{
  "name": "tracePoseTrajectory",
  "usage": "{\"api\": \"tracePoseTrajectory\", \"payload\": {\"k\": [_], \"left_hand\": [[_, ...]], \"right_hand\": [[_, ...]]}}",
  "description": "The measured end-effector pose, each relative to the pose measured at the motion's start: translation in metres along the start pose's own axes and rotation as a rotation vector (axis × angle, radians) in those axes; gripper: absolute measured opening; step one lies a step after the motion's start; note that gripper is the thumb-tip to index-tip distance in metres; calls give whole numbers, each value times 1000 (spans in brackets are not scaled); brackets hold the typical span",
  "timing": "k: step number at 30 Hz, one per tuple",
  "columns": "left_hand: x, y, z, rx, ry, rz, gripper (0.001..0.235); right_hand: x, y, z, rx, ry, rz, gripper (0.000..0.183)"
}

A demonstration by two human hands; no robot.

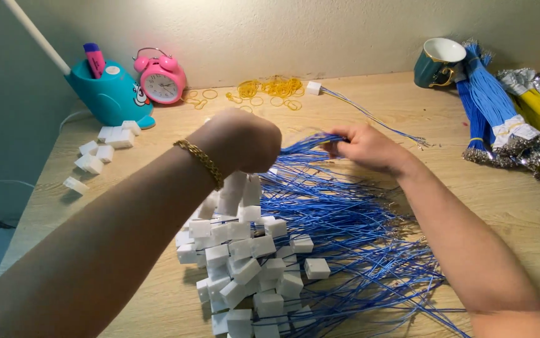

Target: The person repeatedly picks up white plastic connectors and blue wires from a table, inserts the wire ends into the connectors, and places the assembled units into a growing pile. The person also briefly handles yellow rubber bands.

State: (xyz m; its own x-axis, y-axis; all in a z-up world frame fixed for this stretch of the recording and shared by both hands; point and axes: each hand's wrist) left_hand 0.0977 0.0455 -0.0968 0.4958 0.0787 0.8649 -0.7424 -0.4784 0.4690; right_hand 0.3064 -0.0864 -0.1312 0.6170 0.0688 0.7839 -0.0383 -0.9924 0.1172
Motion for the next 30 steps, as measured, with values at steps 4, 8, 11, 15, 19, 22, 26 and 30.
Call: {"api": "tracePoseTrajectory", "payload": {"k": [4, 8, 11, 15, 19, 22, 26, 30], "left_hand": [[52, 37, -24, 180, 200, 21, 17], [97, 97, -9, 259, 213, 71, 23], [96, 100, -5, 319, 150, -10, 30], [101, 112, -6, 335, 269, -7, 27], [95, 106, -15, 250, 291, -78, 18], [87, 100, -25, 185, 216, -80, 22], [85, 103, -25, 226, 352, -59, 22], [83, 108, -22, 253, 460, -42, 25]], "right_hand": [[7, 4, 0, 114, -379, 0, 16], [18, 12, -21, 4, -288, -182, 20], [10, 0, 40, 223, -724, -359, 51], [8, 4, 28, -67, -1093, -134, 39], [-6, 4, 20, 36, -728, -202, 34], [-15, -2, 24, 78, -819, -88, 33], [-14, -8, 31, 128, -898, -107, 30], [-12, 7, 21, 110, -717, -174, 36]]}}
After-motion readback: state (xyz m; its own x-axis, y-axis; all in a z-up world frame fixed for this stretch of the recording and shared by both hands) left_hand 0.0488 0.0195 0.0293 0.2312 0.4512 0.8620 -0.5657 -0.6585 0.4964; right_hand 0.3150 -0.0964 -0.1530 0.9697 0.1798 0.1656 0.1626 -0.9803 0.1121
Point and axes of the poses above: each hand's wrist, its own y-axis away from the middle knuckle, its own x-axis out of the back of the hand, z = x × y, and after that the axes turned 10 degrees about y, right-handed
